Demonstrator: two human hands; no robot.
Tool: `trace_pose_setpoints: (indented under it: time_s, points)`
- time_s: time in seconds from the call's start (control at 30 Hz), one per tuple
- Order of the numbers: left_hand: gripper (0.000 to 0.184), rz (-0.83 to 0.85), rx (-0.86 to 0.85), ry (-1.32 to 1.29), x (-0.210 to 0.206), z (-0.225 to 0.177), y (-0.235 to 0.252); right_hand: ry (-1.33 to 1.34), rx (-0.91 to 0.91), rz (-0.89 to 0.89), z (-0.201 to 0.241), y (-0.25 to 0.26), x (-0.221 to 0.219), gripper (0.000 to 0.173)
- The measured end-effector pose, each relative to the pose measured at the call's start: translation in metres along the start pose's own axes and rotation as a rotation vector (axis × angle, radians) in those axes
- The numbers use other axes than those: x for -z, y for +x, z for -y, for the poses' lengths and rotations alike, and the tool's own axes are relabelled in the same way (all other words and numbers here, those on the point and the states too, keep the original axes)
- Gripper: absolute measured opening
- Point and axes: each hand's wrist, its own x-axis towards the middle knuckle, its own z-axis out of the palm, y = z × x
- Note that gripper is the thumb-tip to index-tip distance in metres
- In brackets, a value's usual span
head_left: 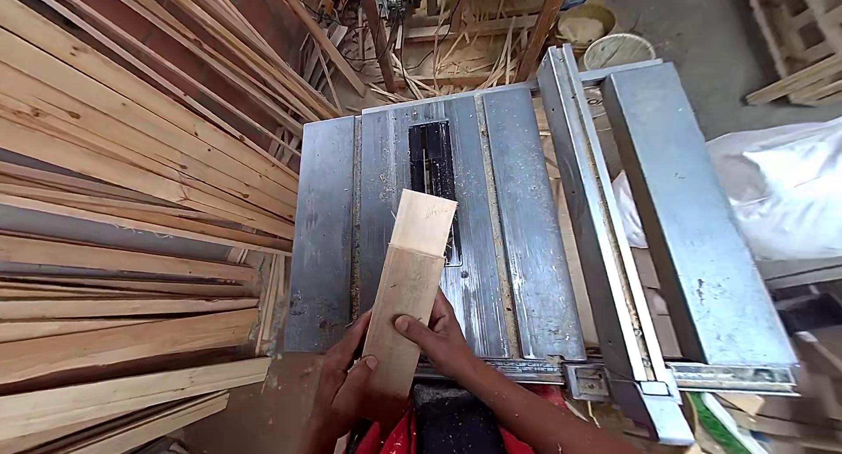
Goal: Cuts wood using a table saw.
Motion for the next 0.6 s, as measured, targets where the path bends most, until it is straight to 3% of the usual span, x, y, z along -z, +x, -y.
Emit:
trace_pose_setpoints:
  time_s: [0.1, 0.23, 0.33, 0.43, 0.6]
  points:
    - [0.059, 0.084, 0.031, 0.172, -0.004, 0.006, 0.017, -0.160, 0.140, -0.213, 0.009, -0.006, -0.004, 0.043]
    - [0.051, 0.040, 0.051, 0.332, 0.025, 0.011, 0.023, -0.599, 0.186, -0.441, 0.033, -0.016, 0.005, 0.054]
    - [0.045, 0.021, -0.038, 0.542, 0.066, 0.024, 0.017, -1.058, -0.076, -0.600, 0.054, -0.028, 0.017, 0.067]
    - [0.045, 0.114, -0.070, 0.688, 0.093, 0.053, 0.018, -1.340, -0.336, -0.704, 0.061, -0.037, 0.004, 0.070]
    - [0.037, -0.012, -0.207, 0.738, 0.088, 0.093, 0.024, -1.625, -0.598, -0.735, 0.042, -0.028, -0.025, 0.069]
